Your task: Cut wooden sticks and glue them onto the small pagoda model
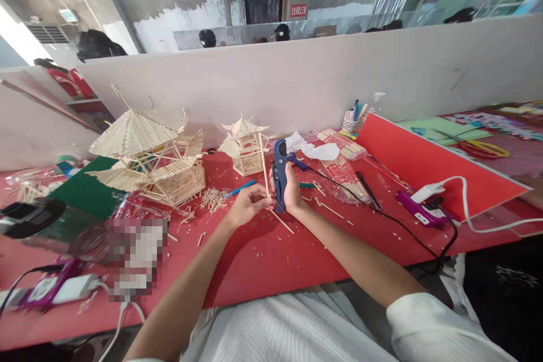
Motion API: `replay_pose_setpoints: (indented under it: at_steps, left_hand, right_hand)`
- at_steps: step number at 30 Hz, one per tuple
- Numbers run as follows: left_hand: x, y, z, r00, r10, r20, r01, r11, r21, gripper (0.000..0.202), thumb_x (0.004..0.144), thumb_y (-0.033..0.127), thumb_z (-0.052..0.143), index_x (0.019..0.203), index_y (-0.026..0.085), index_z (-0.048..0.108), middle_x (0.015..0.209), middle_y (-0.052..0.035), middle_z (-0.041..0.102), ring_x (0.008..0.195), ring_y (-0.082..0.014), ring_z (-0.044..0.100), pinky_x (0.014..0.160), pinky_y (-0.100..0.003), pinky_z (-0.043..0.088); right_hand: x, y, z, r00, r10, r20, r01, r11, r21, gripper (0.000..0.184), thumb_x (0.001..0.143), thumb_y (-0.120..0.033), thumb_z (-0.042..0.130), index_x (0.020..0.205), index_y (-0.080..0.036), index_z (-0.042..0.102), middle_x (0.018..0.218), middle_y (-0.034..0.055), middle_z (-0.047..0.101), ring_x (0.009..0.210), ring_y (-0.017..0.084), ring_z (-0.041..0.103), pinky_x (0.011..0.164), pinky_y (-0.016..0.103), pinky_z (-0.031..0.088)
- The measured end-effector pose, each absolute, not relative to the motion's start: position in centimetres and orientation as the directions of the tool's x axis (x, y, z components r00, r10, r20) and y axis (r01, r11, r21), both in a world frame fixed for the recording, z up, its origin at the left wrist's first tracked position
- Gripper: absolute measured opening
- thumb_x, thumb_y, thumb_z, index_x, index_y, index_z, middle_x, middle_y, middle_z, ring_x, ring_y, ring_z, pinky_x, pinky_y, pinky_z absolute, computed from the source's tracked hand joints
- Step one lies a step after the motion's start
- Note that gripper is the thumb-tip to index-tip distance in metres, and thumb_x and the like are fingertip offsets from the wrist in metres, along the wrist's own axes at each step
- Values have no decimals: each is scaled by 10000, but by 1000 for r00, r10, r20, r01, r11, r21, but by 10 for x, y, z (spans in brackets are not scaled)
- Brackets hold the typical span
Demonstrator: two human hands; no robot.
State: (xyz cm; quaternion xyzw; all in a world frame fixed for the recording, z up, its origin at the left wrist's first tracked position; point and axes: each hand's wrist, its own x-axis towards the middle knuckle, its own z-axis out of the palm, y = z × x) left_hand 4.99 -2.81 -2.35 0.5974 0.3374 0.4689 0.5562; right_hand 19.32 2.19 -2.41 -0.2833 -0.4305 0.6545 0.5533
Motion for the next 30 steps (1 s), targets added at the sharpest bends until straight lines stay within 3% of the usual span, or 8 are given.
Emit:
replay_pose_setpoints:
  at_steps: [5,10,20,26,30]
  left_hand:
    - [47,-27,-24,293,940,175,-79,-158,984,438,686,461,896,824,156,614,758,-28,732,674,-152,708,702,-293,605]
    - [47,-26,-24,281,939,199,-77,-185,980,447,725,514,857,822,158,604,747,-11,702,667,-144,703,702,-290,608]
    - [49,-26,-27,321,927,192,-83,-174,981,456,711,504,871,839,152,611,812,-42,734,678,-155,714,705,-295,605]
    - [50,-27,-28,337,922,191,-97,-167,981,452,693,477,890,853,151,621,774,-42,742,682,-168,722,704,-301,609]
    - [45,-26,-25,259,942,213,-104,-192,976,418,726,471,868,865,154,633,797,-40,747,690,-157,720,706,-291,608]
  right_hand:
    - [199,28,-20,-174,972,157,-548,37,-835,612,858,-828,433,838,-230,559,555,11,581,553,192,601,457,295,461]
    - [209,37,-13,-99,989,113,-601,32,-798,625,833,-851,442,824,-236,555,542,-9,586,483,173,594,379,264,419]
    - [206,37,-19,-150,974,170,-587,50,-808,643,812,-867,462,831,-232,564,462,-53,479,355,117,401,344,256,292]
    - [197,25,-24,-206,959,197,-504,69,-861,675,808,-893,434,833,-233,573,491,-38,504,389,129,409,385,283,324]
    - [192,24,-28,-214,964,159,-476,39,-879,697,787,-909,439,871,-235,596,541,-17,542,468,172,523,429,309,400]
